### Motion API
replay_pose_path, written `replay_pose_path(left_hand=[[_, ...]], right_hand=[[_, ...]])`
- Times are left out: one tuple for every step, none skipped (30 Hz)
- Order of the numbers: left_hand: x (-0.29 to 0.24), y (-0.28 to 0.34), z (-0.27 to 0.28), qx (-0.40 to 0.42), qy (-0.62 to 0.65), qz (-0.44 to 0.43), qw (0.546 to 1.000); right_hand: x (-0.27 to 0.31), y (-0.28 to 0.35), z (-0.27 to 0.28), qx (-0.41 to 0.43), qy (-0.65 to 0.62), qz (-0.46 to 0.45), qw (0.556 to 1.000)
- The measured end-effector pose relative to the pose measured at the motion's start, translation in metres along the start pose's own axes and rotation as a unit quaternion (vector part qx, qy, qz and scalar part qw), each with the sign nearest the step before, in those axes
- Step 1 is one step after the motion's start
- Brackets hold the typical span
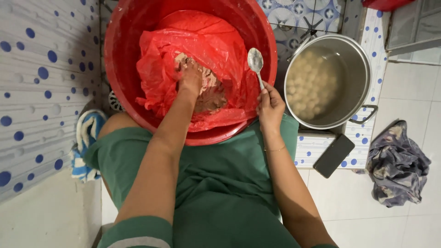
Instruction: Forming meatballs by squeezing meat paste through the hand and scooping each ball with a spoon into a pot of water.
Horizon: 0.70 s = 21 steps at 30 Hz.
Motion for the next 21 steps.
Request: replay_pose_path(left_hand=[[0.005,0.001,0.005,-0.025,0.005,0.004,1.0],[-0.003,-0.017,-0.025,-0.025,0.006,0.001,1.0],[-0.009,-0.033,-0.052,-0.034,0.011,0.01,0.999],[-0.015,-0.049,-0.08,-0.043,0.015,0.02,0.999],[-0.013,-0.042,-0.06,-0.044,0.016,0.017,0.999],[-0.01,-0.035,-0.046,-0.013,-0.002,0.019,1.0],[-0.008,-0.027,-0.031,0.018,-0.02,0.021,0.999],[-0.012,-0.032,-0.049,0.017,-0.021,0.021,0.999],[-0.015,-0.036,-0.072,0.043,-0.012,0.027,0.999],[-0.018,-0.04,-0.095,0.068,-0.003,0.033,0.997],[-0.015,-0.036,-0.077,0.066,-0.004,0.032,0.997],[-0.012,-0.03,-0.064,0.087,0.008,0.037,0.995],[-0.01,-0.024,-0.052,0.108,0.021,0.042,0.993],[-0.013,-0.035,-0.112,0.108,0.019,0.041,0.993],[-0.022,-0.055,-0.162,0.112,0.04,0.048,0.992],[-0.035,-0.089,-0.2,0.117,0.061,0.055,0.99],[-0.03,-0.073,-0.16,0.117,0.06,0.054,0.99],[-0.023,-0.058,-0.123,0.133,0.079,0.06,0.986],[-0.016,-0.043,-0.085,0.149,0.098,0.067,0.982],[-0.012,-0.035,-0.071,0.147,0.098,0.066,0.982],[-0.006,-0.026,-0.059,0.155,0.116,0.08,0.978]], right_hand=[[-0.001,-0.001,0.001,-0.001,0.002,-0.003,1.0],[0.001,-0.001,0.0,-0.004,0.003,-0.003,1.0],[0.001,-0.001,-0.001,0.001,0.005,-0.006,1.0],[0.002,0.0,-0.003,0.008,0.006,-0.009,1.0],[0.002,0.001,-0.004,0.006,0.007,-0.008,1.0],[0.002,0.001,-0.005,0.007,0.009,-0.009,1.0],[0.002,0.001,-0.006,0.008,0.01,-0.009,1.0],[0.002,0.001,-0.006,0.007,0.01,-0.008,1.0],[0.001,0.001,-0.007,0.008,0.011,-0.008,1.0],[0.0,0.001,-0.007,0.008,0.012,-0.008,1.0],[0.002,0.0,-0.007,0.007,0.012,-0.006,1.0],[0.002,0.0,-0.007,0.006,0.016,-0.005,1.0],[0.002,0.0,-0.006,0.006,0.021,-0.005,1.0],[0.003,0.001,-0.007,0.004,0.02,-0.006,1.0],[0.004,0.001,-0.008,0.002,0.014,-0.011,1.0],[0.005,0.001,-0.009,-0.001,0.009,-0.015,1.0],[0.005,0.002,-0.009,-0.002,0.009,-0.016,1.0],[0.005,0.002,-0.009,-0.001,0.012,-0.018,1.0],[0.006,0.002,-0.01,0.001,0.015,-0.021,1.0],[0.004,0.0,-0.01,0.0,0.014,-0.019,1.0],[0.001,-0.001,-0.01,0.002,0.012,-0.021,1.0]])
Point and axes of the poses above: each hand's wrist, its own y-axis away from the middle knuckle, its own z-axis out of the back of the hand, x = y × z, the point moved 10 cm from there along -y, towards the middle knuckle, and after that the axes turned 11 degrees about -y, right-handed, at the moved point
